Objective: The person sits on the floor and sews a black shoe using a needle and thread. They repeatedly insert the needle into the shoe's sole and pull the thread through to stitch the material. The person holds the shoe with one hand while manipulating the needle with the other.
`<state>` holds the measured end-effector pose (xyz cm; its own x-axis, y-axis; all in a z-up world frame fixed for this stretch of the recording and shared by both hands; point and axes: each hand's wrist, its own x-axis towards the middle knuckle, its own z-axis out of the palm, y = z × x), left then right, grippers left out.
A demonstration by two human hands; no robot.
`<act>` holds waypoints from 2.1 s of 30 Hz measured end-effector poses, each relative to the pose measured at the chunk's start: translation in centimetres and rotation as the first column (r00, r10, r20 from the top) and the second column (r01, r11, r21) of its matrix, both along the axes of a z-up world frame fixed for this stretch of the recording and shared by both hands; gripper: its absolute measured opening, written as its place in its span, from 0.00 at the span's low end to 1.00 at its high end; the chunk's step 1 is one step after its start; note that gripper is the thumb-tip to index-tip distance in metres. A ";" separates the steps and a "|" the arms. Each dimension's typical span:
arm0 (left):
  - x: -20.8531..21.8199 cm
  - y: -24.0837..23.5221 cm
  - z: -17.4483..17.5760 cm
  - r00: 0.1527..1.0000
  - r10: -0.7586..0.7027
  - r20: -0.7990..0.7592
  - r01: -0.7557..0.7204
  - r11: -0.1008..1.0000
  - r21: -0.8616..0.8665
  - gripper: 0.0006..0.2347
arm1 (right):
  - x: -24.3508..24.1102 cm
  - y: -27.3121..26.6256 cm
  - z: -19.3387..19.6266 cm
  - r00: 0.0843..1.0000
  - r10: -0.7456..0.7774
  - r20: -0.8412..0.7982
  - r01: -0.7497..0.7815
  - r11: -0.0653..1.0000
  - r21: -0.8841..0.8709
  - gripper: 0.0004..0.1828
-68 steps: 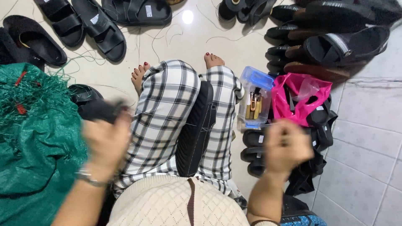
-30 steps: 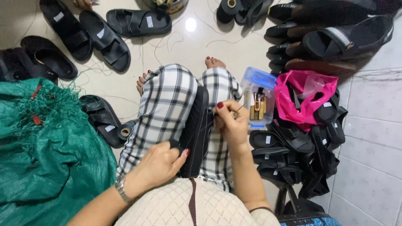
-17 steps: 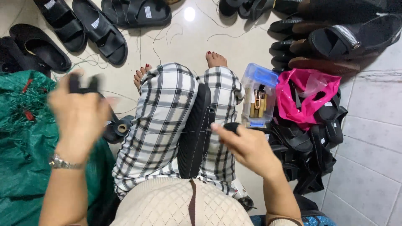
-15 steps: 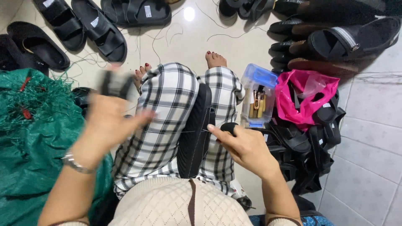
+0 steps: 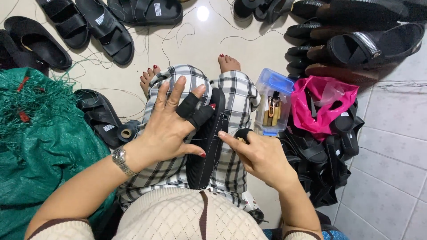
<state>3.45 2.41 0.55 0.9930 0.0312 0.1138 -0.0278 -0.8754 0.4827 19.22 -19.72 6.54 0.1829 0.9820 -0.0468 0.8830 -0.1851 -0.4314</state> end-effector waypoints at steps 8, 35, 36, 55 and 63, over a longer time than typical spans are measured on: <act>0.8 -0.3 0.2 0.996 -0.023 0.081 0.017 0.998 0.068 0.45 | -0.4 0.7 1.7 0.974 0.135 0.184 -0.101 0.977 -0.186 0.38; -3.1 -5.8 0.3 0.796 0.370 -0.479 -0.532 0.049 -0.845 0.08 | -1.8 1.1 -2.0 0.947 -0.001 0.322 -0.056 0.984 0.167 0.06; -3.4 -6.0 0.1 0.795 0.370 -0.482 -0.535 0.051 -0.843 0.08 | -1.8 1.2 -2.1 0.948 -0.003 0.318 -0.054 0.984 0.168 0.06; -3.5 -6.8 1.8 0.801 0.591 -0.096 -0.449 0.486 -0.750 0.07 | -1.5 -0.5 0.5 0.975 -0.033 0.222 0.029 0.999 0.022 0.24; -3.3 -7.6 0.7 0.810 0.587 -0.001 -0.447 0.616 -0.649 0.11 | -1.9 -0.4 0.2 0.966 -0.030 0.258 0.038 0.999 -0.027 0.29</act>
